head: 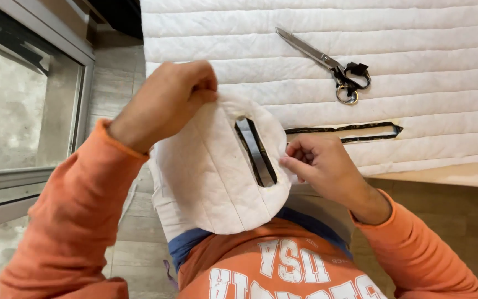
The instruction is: The person is attaching a black zipper strip to a cutout in a white quilted fabric piece by applying adhesive and pressing the strip into place.
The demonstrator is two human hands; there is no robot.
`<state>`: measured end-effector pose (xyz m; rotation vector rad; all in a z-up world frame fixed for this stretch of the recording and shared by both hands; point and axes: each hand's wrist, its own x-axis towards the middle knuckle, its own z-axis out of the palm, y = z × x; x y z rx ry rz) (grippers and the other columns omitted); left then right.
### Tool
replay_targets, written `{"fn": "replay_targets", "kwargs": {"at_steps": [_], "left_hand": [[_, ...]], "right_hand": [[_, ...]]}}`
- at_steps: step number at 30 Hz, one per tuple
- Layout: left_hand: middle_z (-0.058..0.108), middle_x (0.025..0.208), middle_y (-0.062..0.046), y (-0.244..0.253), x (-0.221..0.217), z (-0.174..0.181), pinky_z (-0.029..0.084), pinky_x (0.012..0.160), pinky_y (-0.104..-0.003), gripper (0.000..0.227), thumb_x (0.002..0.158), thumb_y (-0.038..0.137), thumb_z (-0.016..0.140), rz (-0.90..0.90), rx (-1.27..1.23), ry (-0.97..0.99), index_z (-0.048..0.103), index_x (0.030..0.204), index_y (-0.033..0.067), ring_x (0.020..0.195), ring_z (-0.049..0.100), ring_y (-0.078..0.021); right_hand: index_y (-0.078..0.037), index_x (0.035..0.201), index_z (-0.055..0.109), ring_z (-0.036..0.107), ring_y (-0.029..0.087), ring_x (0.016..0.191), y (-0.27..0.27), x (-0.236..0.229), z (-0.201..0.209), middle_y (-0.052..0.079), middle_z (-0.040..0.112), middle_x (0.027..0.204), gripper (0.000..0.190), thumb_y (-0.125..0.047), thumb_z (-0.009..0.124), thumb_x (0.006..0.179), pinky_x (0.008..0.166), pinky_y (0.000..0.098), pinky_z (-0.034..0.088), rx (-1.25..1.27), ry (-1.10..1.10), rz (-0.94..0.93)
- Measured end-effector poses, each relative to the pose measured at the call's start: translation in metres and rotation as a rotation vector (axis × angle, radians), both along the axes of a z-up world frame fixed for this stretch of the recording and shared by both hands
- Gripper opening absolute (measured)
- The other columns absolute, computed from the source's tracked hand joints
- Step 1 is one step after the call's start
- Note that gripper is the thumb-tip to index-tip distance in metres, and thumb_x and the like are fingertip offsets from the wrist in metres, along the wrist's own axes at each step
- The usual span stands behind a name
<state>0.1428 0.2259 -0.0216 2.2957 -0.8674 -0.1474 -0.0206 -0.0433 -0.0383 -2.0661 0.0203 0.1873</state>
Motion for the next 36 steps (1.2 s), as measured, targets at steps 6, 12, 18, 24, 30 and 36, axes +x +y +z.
{"fn": "replay_targets", "kwargs": {"at_steps": [6,12,18,24,30,36], "left_hand": [[0.073,0.091,-0.004,-0.032,0.015,-0.043,0.055,0.08,-0.04,0.013,0.089,0.014,0.08,-0.168,0.118,-0.221,0.069,0.096,0.0128,0.088,0.071,-0.0286],[0.071,0.095,-0.002,-0.023,-0.003,-0.042,0.046,0.078,-0.036,0.016,0.088,0.008,0.08,-0.296,-0.131,-0.364,0.067,0.097,0.0126,0.099,0.064,-0.0247],[0.074,0.091,-0.003,-0.03,-0.006,-0.057,0.043,0.083,-0.035,0.032,0.076,0.005,0.086,-0.319,-0.185,-0.313,0.067,0.101,0.0115,0.102,0.062,-0.0226],[0.074,0.097,0.009,-0.037,-0.004,-0.067,0.042,0.08,-0.04,0.055,0.078,0.002,0.076,-0.302,-0.164,-0.327,0.061,0.13,0.0148,0.096,0.06,-0.0213],[0.077,0.102,0.016,-0.039,-0.002,-0.069,0.041,0.08,-0.04,0.096,0.084,0.013,0.08,-0.273,-0.088,-0.312,0.026,0.163,0.0214,0.095,0.06,-0.0207],[0.076,0.098,0.017,-0.039,-0.002,-0.066,0.041,0.08,-0.039,0.113,0.079,0.008,0.08,-0.266,-0.07,-0.262,0.011,0.167,0.0201,0.096,0.064,-0.0201]], "right_hand": [[-0.013,0.091,0.073,0.062,0.014,0.058,-0.01,0.008,-0.005,-0.003,0.067,0.074,0.005,-0.01,0.077,0.091,0.056,0.0267,0.053,-0.55,-0.51,0.011],[-0.009,0.092,0.072,0.065,0.022,0.072,0.013,0.045,-0.017,0.003,0.065,0.086,0.009,-0.002,0.076,0.088,0.061,0.0341,0.056,-0.624,-0.761,0.187],[-0.008,0.095,0.07,0.062,0.023,0.074,0.021,0.061,-0.029,0.005,0.059,0.088,0.007,-0.006,0.075,0.091,0.059,0.0348,0.053,-0.714,-0.821,0.323],[-0.003,0.085,0.061,0.055,0.028,0.066,0.035,0.064,-0.01,0.01,0.061,0.086,0.017,0.003,0.07,0.098,0.054,0.0392,0.041,-0.738,-0.837,0.368],[-0.002,0.082,0.062,0.053,0.028,0.064,0.037,0.069,-0.011,0.01,0.059,0.083,0.02,0.003,0.069,0.1,0.053,0.0392,0.041,-0.755,-0.876,0.355],[-0.002,0.083,0.062,0.054,0.028,0.064,0.035,0.072,-0.013,0.01,0.06,0.084,0.019,0.003,0.068,0.1,0.053,0.0399,0.041,-0.748,-0.877,0.367]]}}
